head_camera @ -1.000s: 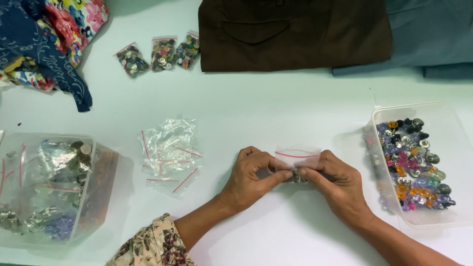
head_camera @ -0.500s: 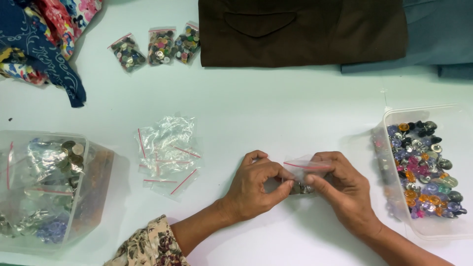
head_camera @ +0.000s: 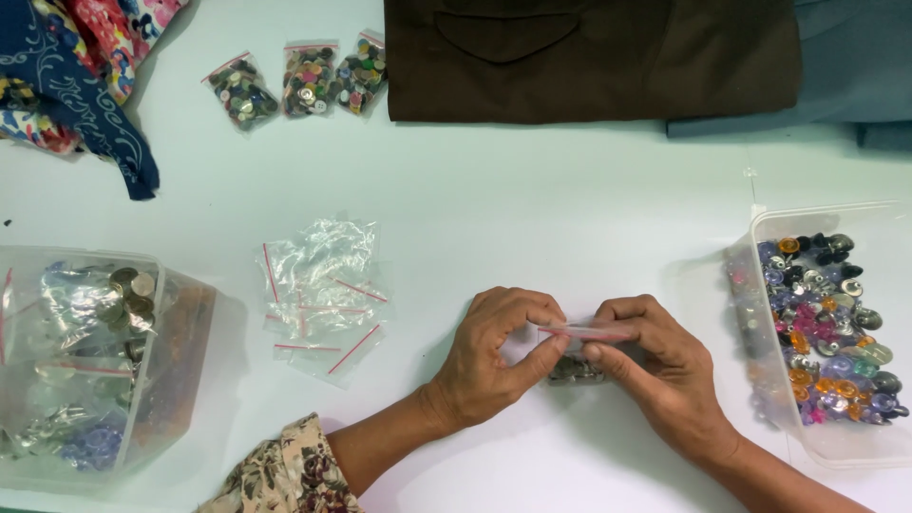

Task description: Sorting various colored buttons in a plastic container and bagging them into small plastic bags.

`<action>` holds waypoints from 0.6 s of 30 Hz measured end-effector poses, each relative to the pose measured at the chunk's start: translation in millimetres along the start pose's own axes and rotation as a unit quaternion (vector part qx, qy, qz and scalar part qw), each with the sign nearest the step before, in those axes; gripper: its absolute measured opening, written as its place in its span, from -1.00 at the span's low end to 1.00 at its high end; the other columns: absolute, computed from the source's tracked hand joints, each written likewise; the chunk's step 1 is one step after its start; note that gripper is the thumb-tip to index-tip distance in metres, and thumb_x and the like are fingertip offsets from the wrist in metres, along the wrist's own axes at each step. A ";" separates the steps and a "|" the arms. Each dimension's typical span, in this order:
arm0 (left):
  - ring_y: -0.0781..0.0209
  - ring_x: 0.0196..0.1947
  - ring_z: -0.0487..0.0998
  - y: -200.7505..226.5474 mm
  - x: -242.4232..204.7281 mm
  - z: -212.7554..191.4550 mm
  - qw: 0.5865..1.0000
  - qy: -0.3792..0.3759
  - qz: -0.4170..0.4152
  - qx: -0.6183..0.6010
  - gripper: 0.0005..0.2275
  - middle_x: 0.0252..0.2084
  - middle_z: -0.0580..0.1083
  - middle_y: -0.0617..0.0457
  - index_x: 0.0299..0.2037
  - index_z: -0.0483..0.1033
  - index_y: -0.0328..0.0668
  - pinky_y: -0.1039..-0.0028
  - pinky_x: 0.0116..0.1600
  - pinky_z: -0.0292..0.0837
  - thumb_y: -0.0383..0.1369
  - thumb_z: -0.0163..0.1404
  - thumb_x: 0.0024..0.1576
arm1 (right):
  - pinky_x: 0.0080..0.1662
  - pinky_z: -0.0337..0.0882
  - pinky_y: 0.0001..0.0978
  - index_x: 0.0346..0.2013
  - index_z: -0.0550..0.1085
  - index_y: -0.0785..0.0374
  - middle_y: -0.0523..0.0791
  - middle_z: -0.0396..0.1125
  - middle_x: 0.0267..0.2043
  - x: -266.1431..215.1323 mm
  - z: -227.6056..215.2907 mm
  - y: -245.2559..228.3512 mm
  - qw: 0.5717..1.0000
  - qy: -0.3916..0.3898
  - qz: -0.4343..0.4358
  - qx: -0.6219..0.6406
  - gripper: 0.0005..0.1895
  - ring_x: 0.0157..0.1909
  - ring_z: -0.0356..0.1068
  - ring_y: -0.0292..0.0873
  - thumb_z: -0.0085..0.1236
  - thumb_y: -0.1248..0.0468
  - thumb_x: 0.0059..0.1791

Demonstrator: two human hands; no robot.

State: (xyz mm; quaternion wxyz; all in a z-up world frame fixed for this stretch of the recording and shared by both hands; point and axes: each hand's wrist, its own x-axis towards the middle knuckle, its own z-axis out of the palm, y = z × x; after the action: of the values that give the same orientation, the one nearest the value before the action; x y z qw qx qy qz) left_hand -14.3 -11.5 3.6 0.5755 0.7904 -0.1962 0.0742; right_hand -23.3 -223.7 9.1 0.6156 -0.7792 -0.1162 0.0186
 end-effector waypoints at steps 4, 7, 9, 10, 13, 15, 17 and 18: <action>0.22 -0.12 0.55 2.9 -0.3 1.2 0.999 -0.009 0.018 -0.028 -0.95 -0.11 0.52 0.14 -0.22 0.47 0.00 0.36 0.17 0.29 -0.36 0.09 0.19 | -0.01 0.53 -0.42 -0.16 0.61 0.17 -0.07 0.39 -0.06 2.7 1.7 2.4 0.998 -0.029 -0.016 -0.048 -0.81 -0.03 0.47 -0.20 0.28 0.32 -0.08; 0.23 -0.06 0.51 6.8 -2.5 0.5 0.999 -0.004 -0.008 -0.049 -0.96 -0.05 0.50 0.14 -0.22 0.49 0.03 0.36 0.19 0.29 -0.36 0.07 0.19 | -0.04 0.43 -0.41 -0.28 0.71 0.08 -0.20 0.43 -0.14 5.9 5.4 -5.2 0.989 -0.082 0.003 -0.123 -0.83 0.01 0.38 -0.26 0.24 0.14 -0.04; 0.22 -0.01 0.51 8.2 -2.2 -2.6 0.994 0.016 -0.046 -0.101 -0.96 -0.04 0.48 0.10 -0.19 0.47 0.00 0.38 0.17 0.38 -0.35 0.04 0.21 | 0.05 0.47 -0.37 -0.15 0.68 -0.02 -0.19 0.57 -0.05 9.3 7.3 -11.8 0.985 -0.092 -0.060 -0.131 -0.79 0.07 0.44 -0.19 0.30 0.18 -0.08; 0.22 -0.01 0.51 6.4 -1.8 -1.6 0.994 0.017 -0.046 -0.100 -0.96 -0.04 0.48 0.10 -0.19 0.47 0.00 0.38 0.17 0.38 -0.35 0.04 0.21 | 0.05 0.47 -0.37 -0.15 0.68 -0.02 -0.19 0.57 -0.05 8.5 6.2 -10.0 0.985 -0.093 -0.061 -0.130 -0.79 0.07 0.44 -0.19 0.30 0.18 -0.08; 0.22 -0.06 0.53 3.2 -4.3 1.9 0.995 0.015 -0.049 -0.088 -0.95 -0.08 0.50 0.15 -0.21 0.44 0.03 0.37 0.16 0.37 -0.33 0.05 0.21 | 0.07 0.51 -0.37 0.01 0.64 0.04 -0.12 0.49 0.00 3.2 3.7 -2.5 0.992 -0.086 0.010 -0.090 -0.68 0.17 0.41 -0.21 0.19 0.15 -0.03; 0.21 -0.07 0.55 3.0 -3.1 3.5 0.997 0.009 -0.020 -0.075 -0.95 -0.09 0.52 0.15 -0.21 0.45 0.03 0.33 0.18 0.33 -0.35 0.07 0.21 | 0.00 0.48 -0.37 -0.16 0.69 0.05 -0.09 0.49 -0.05 2.8 2.0 4.9 0.995 -0.062 0.007 -0.080 -0.80 0.08 0.44 -0.18 0.23 0.20 -0.03; 0.21 -0.07 0.55 6.1 -3.0 2.8 0.996 0.012 -0.027 -0.083 -0.96 -0.09 0.52 0.14 -0.21 0.46 0.03 0.33 0.17 0.34 -0.34 0.06 0.21 | -0.01 0.43 -0.37 -0.06 0.66 0.05 -0.12 0.49 -0.11 4.4 1.7 2.2 0.991 -0.080 -0.015 -0.107 -0.74 0.01 0.42 -0.18 0.23 0.19 -0.03; 0.22 -0.07 0.54 7.5 -3.3 1.1 0.995 0.017 -0.035 -0.088 -0.97 -0.10 0.52 0.14 -0.21 0.47 0.03 0.33 0.17 0.35 -0.33 0.05 0.21 | -0.01 0.38 -0.37 0.03 0.63 0.04 -0.14 0.49 -0.17 6.5 2.8 1.1 0.986 -0.100 -0.038 -0.132 -0.67 -0.06 0.40 -0.18 0.23 0.18 -0.03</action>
State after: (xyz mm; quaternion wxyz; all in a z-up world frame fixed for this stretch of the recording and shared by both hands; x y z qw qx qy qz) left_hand -20.4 -13.8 8.7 0.6482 0.7419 -0.1640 0.0497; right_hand -17.2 -220.0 8.1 0.4932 -0.8427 -0.2082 0.0574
